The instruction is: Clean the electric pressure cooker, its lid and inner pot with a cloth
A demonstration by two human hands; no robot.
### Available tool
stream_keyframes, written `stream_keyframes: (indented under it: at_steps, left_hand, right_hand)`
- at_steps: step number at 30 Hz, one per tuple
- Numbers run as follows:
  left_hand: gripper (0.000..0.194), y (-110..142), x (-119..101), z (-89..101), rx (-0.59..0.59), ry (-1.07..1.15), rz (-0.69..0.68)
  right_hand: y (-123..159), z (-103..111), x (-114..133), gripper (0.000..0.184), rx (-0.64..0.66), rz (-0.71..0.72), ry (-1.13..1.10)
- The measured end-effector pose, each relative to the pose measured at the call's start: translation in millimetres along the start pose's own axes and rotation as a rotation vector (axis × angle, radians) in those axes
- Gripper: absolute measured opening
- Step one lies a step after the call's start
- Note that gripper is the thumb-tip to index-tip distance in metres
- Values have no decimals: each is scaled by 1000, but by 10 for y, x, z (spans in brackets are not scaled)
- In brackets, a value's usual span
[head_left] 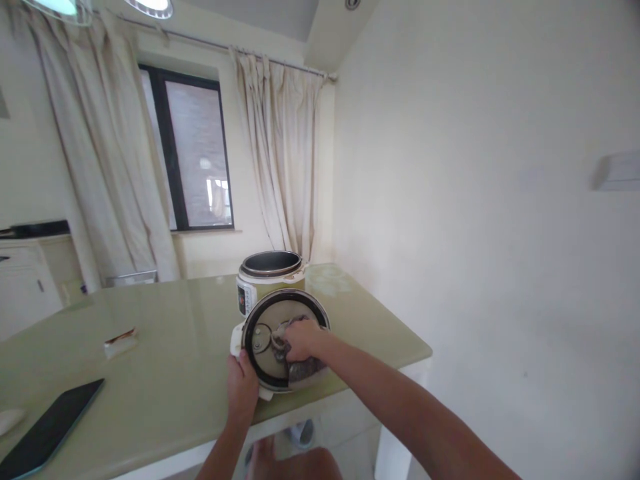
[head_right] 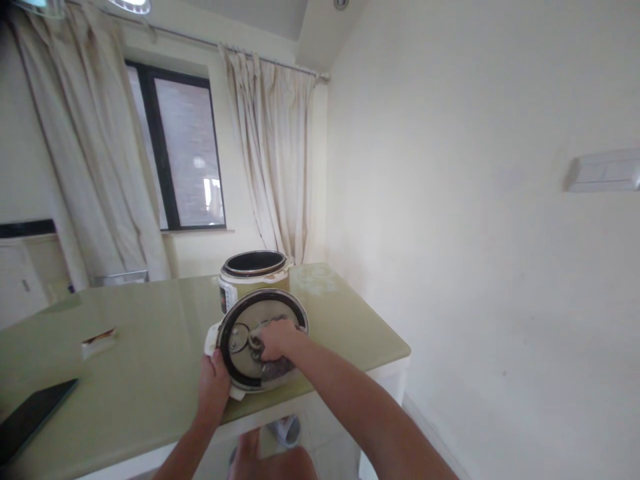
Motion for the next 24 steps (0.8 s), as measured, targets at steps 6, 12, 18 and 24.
stream_keyframes:
  at_steps: [6,12,18,24]
  left_hand:
    - [31,35,33,-4,19,1,19]
    - [34,32,86,-22,12,24,19]
    - [40,33,57,4,17,-7,5]
    - [48,15,-37,29,75,66,26]
  right_hand:
    - [-258,203,-242,33,-146,-192,29]
    - [-502,276,-81,47,-309,-75,6]
    - [-407,181,174,46,-336,171,39]
    - [-95,-44,160,46,-132,199,-77]
Point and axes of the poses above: each hand's wrist, its own y-axis away from the middle knuckle, its own z-axis out of the back of the hand, x = y × z, the point moved 2 cm from there along -y, towards the middle knuckle, and after that the axes turned 4 degrees about y, right-handed, at the moved point
